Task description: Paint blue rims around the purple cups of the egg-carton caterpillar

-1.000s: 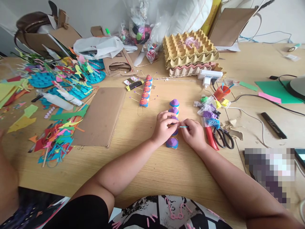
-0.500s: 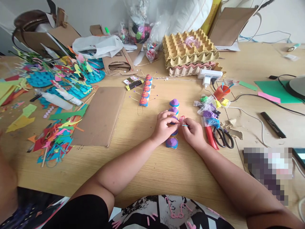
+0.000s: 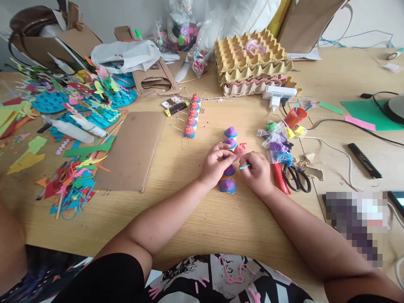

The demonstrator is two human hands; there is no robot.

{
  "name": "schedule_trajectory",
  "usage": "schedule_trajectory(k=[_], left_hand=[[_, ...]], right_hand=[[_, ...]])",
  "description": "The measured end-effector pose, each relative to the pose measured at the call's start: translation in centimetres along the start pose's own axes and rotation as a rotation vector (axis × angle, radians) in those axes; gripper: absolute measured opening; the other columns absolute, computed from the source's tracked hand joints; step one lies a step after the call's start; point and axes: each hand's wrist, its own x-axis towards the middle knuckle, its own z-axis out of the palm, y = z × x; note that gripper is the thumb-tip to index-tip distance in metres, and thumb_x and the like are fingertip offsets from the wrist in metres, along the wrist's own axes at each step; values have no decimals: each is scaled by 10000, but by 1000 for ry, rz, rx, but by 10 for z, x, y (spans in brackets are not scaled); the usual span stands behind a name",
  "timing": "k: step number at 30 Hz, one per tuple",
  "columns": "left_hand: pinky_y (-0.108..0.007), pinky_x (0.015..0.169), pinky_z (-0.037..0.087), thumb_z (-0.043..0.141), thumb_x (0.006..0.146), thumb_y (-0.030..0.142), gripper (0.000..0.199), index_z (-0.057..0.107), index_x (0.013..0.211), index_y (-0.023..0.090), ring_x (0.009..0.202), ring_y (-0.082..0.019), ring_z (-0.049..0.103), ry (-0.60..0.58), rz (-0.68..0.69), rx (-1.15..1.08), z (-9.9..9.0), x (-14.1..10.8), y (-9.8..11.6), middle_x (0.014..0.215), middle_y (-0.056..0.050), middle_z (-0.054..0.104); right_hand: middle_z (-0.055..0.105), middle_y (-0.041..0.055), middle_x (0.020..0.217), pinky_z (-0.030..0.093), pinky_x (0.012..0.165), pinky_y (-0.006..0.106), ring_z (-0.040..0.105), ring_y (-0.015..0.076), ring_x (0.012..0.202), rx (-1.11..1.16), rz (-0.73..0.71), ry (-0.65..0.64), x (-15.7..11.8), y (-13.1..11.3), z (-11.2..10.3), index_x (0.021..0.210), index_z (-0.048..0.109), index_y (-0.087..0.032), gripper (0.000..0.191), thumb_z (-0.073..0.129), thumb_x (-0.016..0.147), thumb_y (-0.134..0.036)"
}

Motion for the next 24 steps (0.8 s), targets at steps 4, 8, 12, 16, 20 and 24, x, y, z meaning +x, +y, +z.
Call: schedule_trajectory(k=[4, 8, 12, 16, 20, 24], left_hand=[[-490, 1250, 451, 815, 912, 365, 138, 807, 855, 239, 1380, -290, 608, 11, 54, 26, 0, -3, 3, 1258, -94, 684], [-463, 1180, 469, 791, 960, 405, 180, 770, 882, 244, 1275, -280, 643, -10, 248, 250, -3, -3, 13, 1156, -95, 719], [-424, 1077, 498, 721, 1019, 450, 216, 741, 924, 257, 1135, -253, 673, -52, 369, 388, -4, -3, 20, 1049, -71, 745], [-413, 1048, 504, 670, 1048, 486, 285, 714, 884, 257, 1105, -245, 674, -43, 408, 376, -3, -4, 21, 1046, -68, 747], [-423, 1050, 521, 635, 1065, 490, 294, 671, 888, 258, 1114, -246, 685, -54, 404, 330, -1, -8, 22, 1066, -79, 756], [-439, 1071, 532, 609, 1082, 459, 267, 658, 920, 252, 1150, -245, 696, -49, 409, 276, 0, -12, 24, 1132, -95, 766]], right_hand=[[542, -2, 572, 413, 614, 350, 515, 184, 572, -26, -32, 37, 1, -1, 0, 682, 492, -268, 283, 572, 953, -262], [551, -5, 577, 421, 622, 347, 524, 178, 571, -9, -66, 46, 1, 2, -1, 687, 517, -261, 280, 585, 958, -249], [580, 7, 595, 429, 681, 365, 546, 191, 614, -12, -98, -15, 0, 3, -3, 702, 548, -255, 260, 589, 959, -249], [536, -5, 573, 405, 675, 361, 518, 181, 602, -19, -137, -22, 1, 0, -4, 674, 513, -255, 282, 591, 943, -218], [495, -15, 543, 393, 643, 354, 485, 168, 565, -24, -168, 23, 1, -5, -5, 635, 452, -259, 344, 589, 948, -220], [474, -19, 519, 419, 628, 344, 485, 161, 541, -48, -175, 29, 2, -7, -5, 615, 419, -264, 374, 580, 951, -230]])
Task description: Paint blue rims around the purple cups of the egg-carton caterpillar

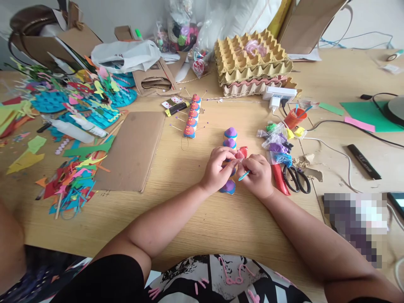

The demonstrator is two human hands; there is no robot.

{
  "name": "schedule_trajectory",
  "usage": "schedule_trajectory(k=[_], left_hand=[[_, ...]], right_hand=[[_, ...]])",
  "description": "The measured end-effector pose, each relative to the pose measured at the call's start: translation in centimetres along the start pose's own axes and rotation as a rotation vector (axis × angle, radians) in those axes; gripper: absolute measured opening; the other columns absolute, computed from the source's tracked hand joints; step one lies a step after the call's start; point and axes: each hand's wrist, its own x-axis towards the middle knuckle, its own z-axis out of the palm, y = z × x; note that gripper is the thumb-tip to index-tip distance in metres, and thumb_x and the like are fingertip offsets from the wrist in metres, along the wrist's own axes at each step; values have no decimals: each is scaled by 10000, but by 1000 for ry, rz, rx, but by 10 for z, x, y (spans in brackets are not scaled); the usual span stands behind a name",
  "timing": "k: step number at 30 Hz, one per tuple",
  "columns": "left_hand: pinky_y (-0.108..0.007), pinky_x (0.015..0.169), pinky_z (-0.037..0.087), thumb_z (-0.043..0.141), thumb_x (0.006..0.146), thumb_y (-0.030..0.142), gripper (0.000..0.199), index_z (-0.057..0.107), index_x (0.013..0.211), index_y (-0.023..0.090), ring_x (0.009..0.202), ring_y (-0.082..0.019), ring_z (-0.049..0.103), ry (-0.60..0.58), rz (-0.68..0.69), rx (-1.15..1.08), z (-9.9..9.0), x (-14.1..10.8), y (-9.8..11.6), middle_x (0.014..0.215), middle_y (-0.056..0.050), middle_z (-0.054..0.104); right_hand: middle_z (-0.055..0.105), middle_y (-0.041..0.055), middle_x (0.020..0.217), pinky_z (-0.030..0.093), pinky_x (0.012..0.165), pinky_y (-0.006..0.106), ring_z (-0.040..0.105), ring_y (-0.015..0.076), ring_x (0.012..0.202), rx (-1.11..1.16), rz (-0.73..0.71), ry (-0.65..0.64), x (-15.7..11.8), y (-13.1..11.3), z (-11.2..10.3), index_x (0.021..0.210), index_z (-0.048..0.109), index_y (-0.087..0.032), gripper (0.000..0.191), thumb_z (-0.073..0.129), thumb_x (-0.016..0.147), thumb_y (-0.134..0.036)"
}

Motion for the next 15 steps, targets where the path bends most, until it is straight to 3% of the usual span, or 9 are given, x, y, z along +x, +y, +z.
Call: schedule_trajectory(k=[4, 7, 11, 15], left_hand=[[-461, 1094, 524, 607, 1078, 474, 284, 648, 894, 262, 1153, -249, 690, 10, 23, 49, -1, 1, 3, 1112, -87, 783], [-473, 1150, 495, 597, 1083, 484, 287, 662, 903, 270, 1180, -251, 675, 30, 20, 56, -3, 3, 1, 1085, -74, 797], [-434, 1160, 499, 615, 1071, 530, 304, 680, 957, 255, 1249, -242, 657, 96, -113, -76, -3, 3, -13, 1135, -85, 762], [-404, 1111, 534, 657, 1026, 613, 378, 685, 1002, 236, 1220, -238, 684, 110, -238, -245, 0, 0, -24, 1168, -84, 718]], right_hand=[[479, -16, 514, 409, 620, 351, 474, 162, 536, -6, 11, -8, -1, 1, 0, 613, 426, -263, 367, 584, 943, -227], [550, -9, 550, 414, 638, 361, 525, 172, 571, 19, -5, 5, -3, 3, 1, 679, 532, -254, 305, 601, 976, -238], [636, -4, 682, 444, 670, 366, 570, 184, 634, 48, 73, 37, -5, 8, 1, 996, 700, -236, 79, 639, 1016, -282], [696, 26, 854, 473, 740, 398, 594, 227, 748, -27, 115, 21, -6, 15, 5, 1407, 624, -229, 470, 724, 977, -392]])
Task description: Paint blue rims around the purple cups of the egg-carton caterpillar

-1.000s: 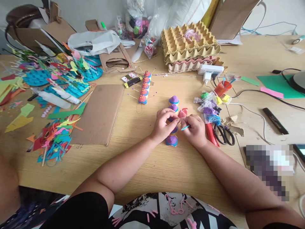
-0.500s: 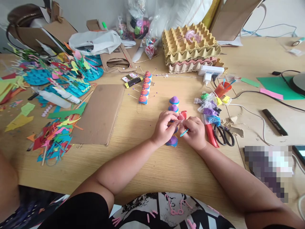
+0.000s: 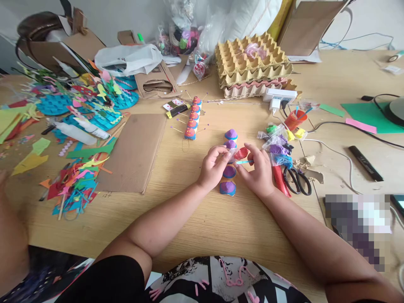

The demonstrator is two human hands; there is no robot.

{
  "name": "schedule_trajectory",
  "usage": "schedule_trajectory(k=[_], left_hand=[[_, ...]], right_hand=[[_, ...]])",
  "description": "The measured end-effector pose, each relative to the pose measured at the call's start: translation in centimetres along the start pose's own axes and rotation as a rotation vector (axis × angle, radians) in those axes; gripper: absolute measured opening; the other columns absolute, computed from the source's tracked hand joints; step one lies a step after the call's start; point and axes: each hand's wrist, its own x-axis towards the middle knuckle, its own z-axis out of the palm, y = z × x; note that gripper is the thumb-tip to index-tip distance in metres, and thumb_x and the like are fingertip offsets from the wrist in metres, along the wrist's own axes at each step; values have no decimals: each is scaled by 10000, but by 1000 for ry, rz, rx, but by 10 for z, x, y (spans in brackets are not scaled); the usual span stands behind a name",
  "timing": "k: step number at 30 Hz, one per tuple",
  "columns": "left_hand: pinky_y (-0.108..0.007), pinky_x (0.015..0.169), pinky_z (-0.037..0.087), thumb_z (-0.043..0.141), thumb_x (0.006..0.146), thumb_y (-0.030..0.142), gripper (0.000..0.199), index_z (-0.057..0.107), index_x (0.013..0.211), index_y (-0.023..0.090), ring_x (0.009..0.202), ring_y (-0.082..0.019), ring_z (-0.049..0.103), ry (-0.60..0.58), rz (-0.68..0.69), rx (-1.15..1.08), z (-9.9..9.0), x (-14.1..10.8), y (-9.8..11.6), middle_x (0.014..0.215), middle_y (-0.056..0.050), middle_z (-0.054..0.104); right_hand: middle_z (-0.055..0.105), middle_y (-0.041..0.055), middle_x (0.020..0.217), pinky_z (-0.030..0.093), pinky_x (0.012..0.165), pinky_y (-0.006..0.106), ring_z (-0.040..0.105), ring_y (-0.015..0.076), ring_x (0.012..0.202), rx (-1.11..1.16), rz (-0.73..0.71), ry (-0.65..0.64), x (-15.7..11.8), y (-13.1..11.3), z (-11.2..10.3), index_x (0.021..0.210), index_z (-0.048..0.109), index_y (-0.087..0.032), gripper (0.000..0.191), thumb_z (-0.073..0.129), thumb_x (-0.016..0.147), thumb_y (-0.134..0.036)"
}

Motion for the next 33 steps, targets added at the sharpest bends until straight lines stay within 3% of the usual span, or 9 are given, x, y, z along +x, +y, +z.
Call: schedule_trajectory(k=[2, 7, 11, 14, 17, 21, 27, 33], left_hand=[[-393, 1111, 531, 665, 1025, 603, 369, 697, 993, 236, 1232, -236, 679, -15, -6, -10, 1, -1, 1, 1175, -80, 715], [-408, 1126, 506, 668, 1050, 512, 287, 728, 956, 247, 1201, -233, 675, -67, 125, 61, 2, 0, 13, 1061, -68, 746], [-407, 1025, 515, 672, 1053, 504, 295, 731, 920, 248, 1022, -209, 683, -13, 196, 170, 2, 1, 17, 957, -39, 746], [-407, 992, 508, 683, 1053, 473, 266, 761, 921, 256, 1001, -206, 673, -41, 284, 244, 3, 0, 17, 945, -33, 750], [-412, 991, 501, 710, 1043, 411, 190, 793, 938, 277, 1001, -208, 663, -109, 387, 296, 4, -1, 16, 946, -27, 761], [-413, 1002, 499, 757, 1013, 368, 116, 790, 953, 275, 1020, -208, 661, -91, 416, 321, 5, -1, 16, 960, -22, 766], [-444, 1004, 528, 665, 1065, 430, 234, 750, 933, 257, 1032, -225, 680, -59, 366, 363, 4, 2, 12, 965, -43, 777], [-433, 1000, 528, 660, 1066, 433, 227, 759, 959, 260, 1065, -228, 669, -4, 363, 402, 4, 1, 7, 1025, -52, 765]], right_hand=[[719, 50, 933, 473, 796, 424, 607, 258, 824, -83, -28, -5, -1, 2, 2, 1457, 609, -255, 524, 732, 971, -411], [698, 41, 898, 434, 785, 428, 601, 270, 839, -160, -68, 56, -3, 2, 1, 1347, 663, -286, 403, 738, 961, -375], [661, 11, 782, 415, 717, 391, 573, 220, 745, -16, -78, 121, -1, -1, -2, 983, 643, -253, 140, 760, 952, -325], [619, -6, 698, 407, 691, 375, 538, 194, 688, 75, -108, 53, 1, -3, -3, 803, 564, -250, 247, 718, 981, -324], [578, -12, 660, 386, 660, 365, 513, 187, 662, 116, -89, 12, 1, -5, -3, 763, 503, -251, 291, 662, 1001, -301], [500, -17, 617, 356, 639, 368, 464, 189, 637, 98, -80, 10, -1, -8, -3, 728, 393, -262, 355, 578, 1030, -235], [596, -7, 653, 369, 672, 372, 506, 195, 667, -1, -170, 32, 1, -5, 0, 789, 504, -251, 273, 598, 1039, -192], [634, -5, 662, 365, 683, 369, 539, 197, 678, -69, -203, 77, 0, 2, 9, 805, 559, -240, 236, 617, 1029, -194]])
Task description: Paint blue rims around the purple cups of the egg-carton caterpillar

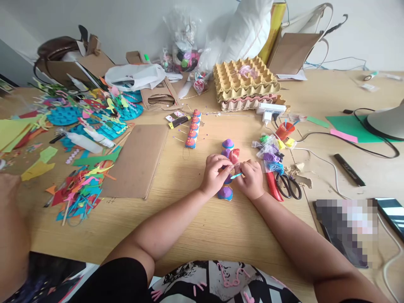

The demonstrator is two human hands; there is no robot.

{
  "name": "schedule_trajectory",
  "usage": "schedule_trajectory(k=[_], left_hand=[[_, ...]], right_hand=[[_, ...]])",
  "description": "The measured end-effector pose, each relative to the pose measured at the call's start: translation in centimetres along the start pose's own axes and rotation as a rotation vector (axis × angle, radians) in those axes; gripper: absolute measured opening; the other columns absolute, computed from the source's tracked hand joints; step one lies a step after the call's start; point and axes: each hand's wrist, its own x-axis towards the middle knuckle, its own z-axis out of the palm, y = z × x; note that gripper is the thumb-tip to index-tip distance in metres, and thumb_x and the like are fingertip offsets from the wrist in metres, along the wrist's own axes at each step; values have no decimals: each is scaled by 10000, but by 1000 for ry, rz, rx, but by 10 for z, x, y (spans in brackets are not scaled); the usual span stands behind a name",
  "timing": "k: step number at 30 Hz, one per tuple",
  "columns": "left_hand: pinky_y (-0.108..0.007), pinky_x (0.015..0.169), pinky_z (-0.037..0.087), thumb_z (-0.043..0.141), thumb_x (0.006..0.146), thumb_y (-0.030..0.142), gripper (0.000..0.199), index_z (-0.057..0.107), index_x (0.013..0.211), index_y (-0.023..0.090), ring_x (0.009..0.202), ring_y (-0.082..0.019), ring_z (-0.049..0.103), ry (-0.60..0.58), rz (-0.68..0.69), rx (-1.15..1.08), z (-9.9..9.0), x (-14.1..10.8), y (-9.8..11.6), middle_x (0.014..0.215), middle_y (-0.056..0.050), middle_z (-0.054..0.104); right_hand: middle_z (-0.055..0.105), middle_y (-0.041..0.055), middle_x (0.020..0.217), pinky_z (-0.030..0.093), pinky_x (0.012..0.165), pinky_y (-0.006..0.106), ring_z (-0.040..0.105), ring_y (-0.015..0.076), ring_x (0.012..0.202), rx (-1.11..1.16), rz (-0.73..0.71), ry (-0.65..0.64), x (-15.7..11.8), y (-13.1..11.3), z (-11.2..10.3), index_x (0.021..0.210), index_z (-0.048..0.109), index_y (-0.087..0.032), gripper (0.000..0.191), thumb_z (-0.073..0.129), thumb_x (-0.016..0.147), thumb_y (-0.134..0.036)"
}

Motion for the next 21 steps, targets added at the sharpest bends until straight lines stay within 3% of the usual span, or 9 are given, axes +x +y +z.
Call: schedule_trajectory(k=[10, 14, 21], left_hand=[[-426, 1035, 523, 665, 1059, 462, 239, 777, 984, 265, 1101, -227, 664, 65, 61, 41, 7, -2, -14, 1088, -62, 744], [-425, 1033, 517, 621, 1067, 533, 329, 778, 976, 259, 1080, -229, 675, 47, 9, 70, 9, -2, -18, 1063, -65, 753], [-406, 1007, 489, 622, 1071, 502, 319, 772, 960, 243, 1026, -224, 672, 69, 30, 110, 9, 1, -14, 1019, -62, 755]], right_hand=[[683, 27, 697, 322, 729, 378, 547, 224, 733, -70, 56, -78, -9, 8, 11, 799, 596, -238, 233, 553, 1027, -222], [692, 39, 706, 316, 748, 384, 561, 236, 765, -83, 80, -99, -9, 9, 16, 809, 617, -234, 232, 559, 1033, -233], [711, 56, 720, 310, 744, 386, 565, 248, 780, -84, 127, -131, -5, 7, 16, 816, 637, -227, 225, 562, 1028, -242]])
